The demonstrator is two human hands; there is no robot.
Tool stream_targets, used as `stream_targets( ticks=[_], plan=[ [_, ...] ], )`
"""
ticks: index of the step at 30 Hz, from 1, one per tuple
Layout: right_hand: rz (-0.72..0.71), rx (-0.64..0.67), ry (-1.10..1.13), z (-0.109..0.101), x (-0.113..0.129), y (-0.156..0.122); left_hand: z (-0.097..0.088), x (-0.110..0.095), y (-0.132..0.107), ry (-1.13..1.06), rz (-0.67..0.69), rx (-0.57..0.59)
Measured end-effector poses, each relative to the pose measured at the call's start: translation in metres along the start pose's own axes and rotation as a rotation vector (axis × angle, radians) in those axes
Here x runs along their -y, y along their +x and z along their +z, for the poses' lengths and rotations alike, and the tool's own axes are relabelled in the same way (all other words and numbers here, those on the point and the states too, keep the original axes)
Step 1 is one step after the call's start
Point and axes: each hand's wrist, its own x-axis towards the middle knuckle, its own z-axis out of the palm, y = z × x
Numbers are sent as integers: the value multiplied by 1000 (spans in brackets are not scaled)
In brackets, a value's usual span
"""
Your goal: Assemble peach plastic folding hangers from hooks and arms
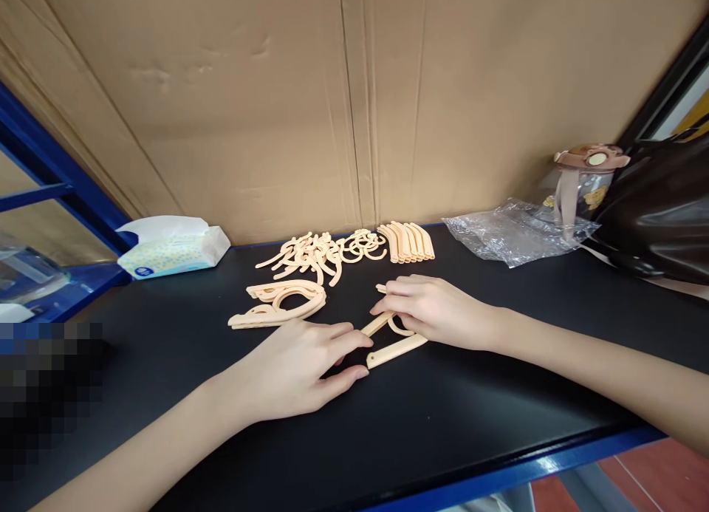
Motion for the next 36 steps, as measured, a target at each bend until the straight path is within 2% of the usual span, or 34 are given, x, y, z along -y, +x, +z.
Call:
stream_targets(
  ticks=[7, 13, 20, 25, 29, 36],
  plan=[
    [38, -8, -51, 2, 0, -1, 3, 0, 0, -13, 4, -14],
    [2, 4, -103, 0, 0, 0, 5, 1, 0, -18, -7, -50],
    [100, -151, -233, -6, -19, 2, 2, -1, 2, -20, 7, -39],
    [104, -46, -322, -7, -34, -2, 2, -2, 1, -4, 0, -31],
    [92, 13, -317, -5, -36, -3, 4, -3, 0, 4, -6, -28],
    [101, 24, -308, -5, -33, -1, 2, -4, 2, -5, -11, -8]
  ],
)
